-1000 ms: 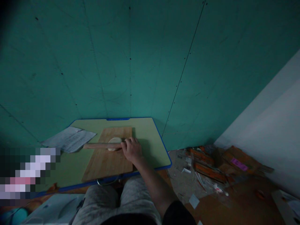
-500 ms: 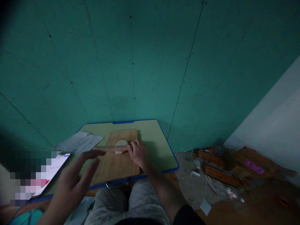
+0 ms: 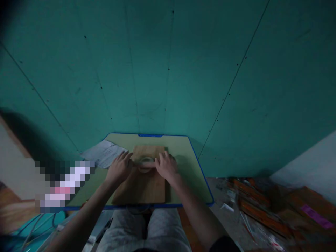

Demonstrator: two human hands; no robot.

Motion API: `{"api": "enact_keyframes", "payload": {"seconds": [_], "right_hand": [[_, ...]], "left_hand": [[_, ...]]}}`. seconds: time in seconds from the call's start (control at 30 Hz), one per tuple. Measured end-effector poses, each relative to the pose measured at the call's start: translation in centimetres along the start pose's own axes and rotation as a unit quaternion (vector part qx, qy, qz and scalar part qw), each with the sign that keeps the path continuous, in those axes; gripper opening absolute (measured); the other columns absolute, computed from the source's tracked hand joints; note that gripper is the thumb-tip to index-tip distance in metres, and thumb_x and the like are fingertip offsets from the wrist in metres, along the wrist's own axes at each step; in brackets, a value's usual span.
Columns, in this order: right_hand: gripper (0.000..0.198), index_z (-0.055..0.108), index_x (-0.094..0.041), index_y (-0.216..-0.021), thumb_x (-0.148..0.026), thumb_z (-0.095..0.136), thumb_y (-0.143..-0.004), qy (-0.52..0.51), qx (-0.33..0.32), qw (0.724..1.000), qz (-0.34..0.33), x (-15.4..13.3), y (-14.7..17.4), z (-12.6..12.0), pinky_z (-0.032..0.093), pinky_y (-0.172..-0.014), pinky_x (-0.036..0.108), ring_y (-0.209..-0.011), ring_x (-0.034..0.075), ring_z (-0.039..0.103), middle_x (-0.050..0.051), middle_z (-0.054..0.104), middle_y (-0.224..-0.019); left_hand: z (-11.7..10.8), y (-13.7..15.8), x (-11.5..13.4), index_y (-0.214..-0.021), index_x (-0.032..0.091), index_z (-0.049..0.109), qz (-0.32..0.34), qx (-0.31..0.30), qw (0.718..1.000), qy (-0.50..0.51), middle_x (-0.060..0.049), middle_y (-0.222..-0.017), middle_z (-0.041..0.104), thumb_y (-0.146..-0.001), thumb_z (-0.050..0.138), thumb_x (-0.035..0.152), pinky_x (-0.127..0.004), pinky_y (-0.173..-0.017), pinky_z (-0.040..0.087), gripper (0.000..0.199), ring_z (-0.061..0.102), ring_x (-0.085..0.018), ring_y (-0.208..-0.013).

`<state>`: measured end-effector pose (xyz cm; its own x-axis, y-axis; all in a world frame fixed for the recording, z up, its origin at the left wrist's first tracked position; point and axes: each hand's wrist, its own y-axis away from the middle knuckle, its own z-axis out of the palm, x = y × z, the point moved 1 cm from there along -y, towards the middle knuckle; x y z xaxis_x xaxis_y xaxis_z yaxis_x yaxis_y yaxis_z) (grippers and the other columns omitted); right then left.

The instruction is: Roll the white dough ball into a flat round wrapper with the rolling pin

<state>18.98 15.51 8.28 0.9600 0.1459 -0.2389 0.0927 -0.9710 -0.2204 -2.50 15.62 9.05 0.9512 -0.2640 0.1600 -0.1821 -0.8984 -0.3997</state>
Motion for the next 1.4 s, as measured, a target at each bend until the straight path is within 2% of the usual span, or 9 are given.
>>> {"api": "enact_keyframes", "payload": {"seconds": [0.13,0.23,0.43,0.63,0.77,0.97,1.2,1.4], "right_hand": [[0.035,0.063,-0.019,-0.126,-0.032,0.041,-0.102,0.012,-0.013,1.000,-0.020,0.2,-2.6,-0.1,0.041,-0.101,0.040,-0.119,0.027,0.056,0.015,0.058,-0.133],[0.032,0.065,-0.019,-0.120,-0.028,0.041,-0.101,0.007,-0.025,0.999,-0.030,0.4,-4.4,0.3,0.042,-0.099,0.037,-0.116,0.025,0.057,0.013,0.061,-0.126],[0.028,0.065,-0.018,-0.116,-0.026,0.046,-0.098,-0.006,-0.041,0.999,-0.034,1.3,-8.1,1.2,0.042,-0.097,0.034,-0.112,0.023,0.058,0.012,0.062,-0.122],[0.028,0.066,-0.017,-0.115,-0.022,0.046,-0.097,-0.007,-0.028,1.000,-0.001,1.7,-10.1,1.5,0.044,-0.094,0.033,-0.111,0.023,0.059,0.012,0.064,-0.121],[0.026,0.067,-0.017,-0.113,-0.023,0.049,-0.096,-0.005,-0.017,1.000,-0.001,1.4,-8.8,1.4,0.045,-0.093,0.034,-0.109,0.024,0.060,0.012,0.065,-0.117],[0.028,0.066,-0.017,-0.116,-0.028,0.047,-0.099,0.002,-0.014,0.999,-0.037,0.8,-4.2,1.0,0.042,-0.099,0.038,-0.113,0.027,0.057,0.013,0.065,-0.121],[0.035,0.068,-0.015,-0.112,-0.029,0.036,-0.104,-0.002,0.032,0.993,-0.116,0.6,0.7,1.0,0.044,-0.098,0.042,-0.108,0.028,0.057,0.014,0.067,-0.116],[0.041,0.056,-0.009,-0.135,-0.028,0.040,-0.103,-0.057,0.036,0.987,-0.145,0.6,4.3,1.0,0.048,-0.100,0.046,-0.117,0.031,0.054,0.017,0.063,-0.128]], "left_hand": [[0.9,-1.4,-0.1,-0.115,0.018,0.067,0.013,-0.030,0.999,-0.023,-0.016,-0.128,0.066,-0.098,0.039,0.031,-0.049,-0.111,0.040,0.035,0.051,-0.034,-0.133],[1.9,-2.6,-0.4,-0.116,0.023,0.066,0.019,-0.049,0.998,-0.040,-0.012,-0.128,0.067,-0.100,0.040,0.041,-0.051,-0.110,0.039,0.035,0.050,-0.033,-0.134],[3.7,-5.7,-1.3,-0.122,0.017,0.063,0.011,-0.072,0.995,-0.066,-0.017,-0.129,0.065,-0.102,0.035,0.050,-0.048,-0.105,0.044,0.048,0.053,-0.034,-0.130],[4.4,-7.9,-1.7,-0.119,0.015,0.066,0.014,-0.059,0.995,-0.073,-0.017,-0.131,0.064,-0.102,0.036,0.049,-0.044,-0.104,0.046,0.048,0.054,-0.032,-0.129],[4.1,-6.3,-1.4,-0.121,0.014,0.065,0.018,-0.045,0.996,-0.077,-0.018,-0.131,0.065,-0.102,0.038,0.047,-0.045,-0.103,0.047,0.047,0.056,-0.033,-0.127],[2.4,-2.1,-0.4,-0.123,0.011,0.064,0.042,-0.041,0.996,-0.067,-0.021,-0.137,0.061,-0.102,0.036,0.044,-0.049,-0.106,0.043,0.048,0.052,-0.037,-0.132],[0.7,2.2,0.0,-0.134,0.009,0.058,0.107,-0.022,0.993,-0.045,-0.020,-0.137,0.060,-0.101,0.039,0.042,-0.054,-0.105,0.043,0.050,0.052,-0.040,-0.129],[0.4,5.8,-0.4,-0.136,0.007,0.055,0.152,0.030,0.987,-0.036,-0.022,-0.135,0.060,-0.101,0.041,0.038,-0.059,-0.109,0.039,0.049,0.049,-0.041,-0.132]]}}
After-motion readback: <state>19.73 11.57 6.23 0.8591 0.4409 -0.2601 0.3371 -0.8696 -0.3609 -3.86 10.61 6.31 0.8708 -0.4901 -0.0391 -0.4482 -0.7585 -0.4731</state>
